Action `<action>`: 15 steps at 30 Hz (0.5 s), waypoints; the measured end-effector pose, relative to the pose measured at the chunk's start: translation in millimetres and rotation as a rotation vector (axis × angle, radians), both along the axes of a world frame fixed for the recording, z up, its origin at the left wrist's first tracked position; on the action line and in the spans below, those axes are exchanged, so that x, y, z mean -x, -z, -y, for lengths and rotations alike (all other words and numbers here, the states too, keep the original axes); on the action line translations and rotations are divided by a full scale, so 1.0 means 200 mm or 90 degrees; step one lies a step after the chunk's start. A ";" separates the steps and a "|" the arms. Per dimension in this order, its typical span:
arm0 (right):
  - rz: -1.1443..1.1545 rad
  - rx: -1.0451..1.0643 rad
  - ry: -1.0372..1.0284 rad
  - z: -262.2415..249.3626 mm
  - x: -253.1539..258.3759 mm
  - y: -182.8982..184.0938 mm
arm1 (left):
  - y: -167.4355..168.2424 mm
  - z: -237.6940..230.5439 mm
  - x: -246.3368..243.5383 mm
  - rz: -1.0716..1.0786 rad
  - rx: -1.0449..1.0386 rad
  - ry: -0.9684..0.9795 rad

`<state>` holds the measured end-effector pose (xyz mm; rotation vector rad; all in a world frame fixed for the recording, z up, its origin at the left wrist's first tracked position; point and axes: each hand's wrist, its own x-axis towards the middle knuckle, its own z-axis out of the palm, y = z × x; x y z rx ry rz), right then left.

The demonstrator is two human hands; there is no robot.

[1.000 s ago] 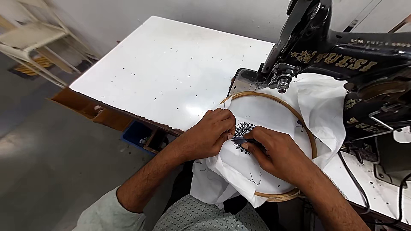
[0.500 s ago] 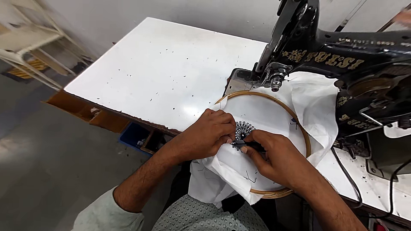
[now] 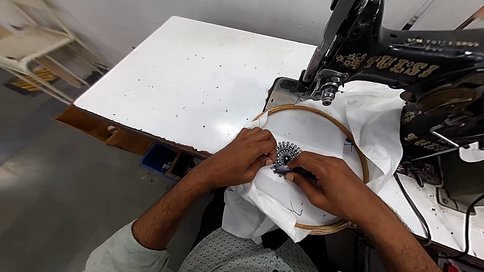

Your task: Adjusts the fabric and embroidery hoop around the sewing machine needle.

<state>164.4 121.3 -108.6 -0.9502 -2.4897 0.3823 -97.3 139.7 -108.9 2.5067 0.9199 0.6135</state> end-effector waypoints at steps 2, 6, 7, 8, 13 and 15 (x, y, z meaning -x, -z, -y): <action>-0.002 -0.001 -0.016 -0.01 0.01 0.01 | 0.00 0.00 0.00 0.004 0.001 -0.001; -0.020 -0.009 -0.009 -0.01 0.02 0.02 | 0.00 0.00 0.00 0.012 0.005 0.002; -0.018 -0.010 -0.002 -0.01 0.03 0.02 | 0.00 0.00 0.00 0.013 0.007 0.002; -0.017 -0.014 0.004 -0.01 0.03 0.02 | 0.00 0.00 0.00 0.013 0.008 0.001; -0.020 -0.031 0.037 0.00 0.04 0.02 | 0.00 -0.01 0.01 0.035 0.009 0.010; -0.008 -0.013 0.082 0.03 0.04 0.01 | -0.01 0.01 0.02 0.051 0.012 0.012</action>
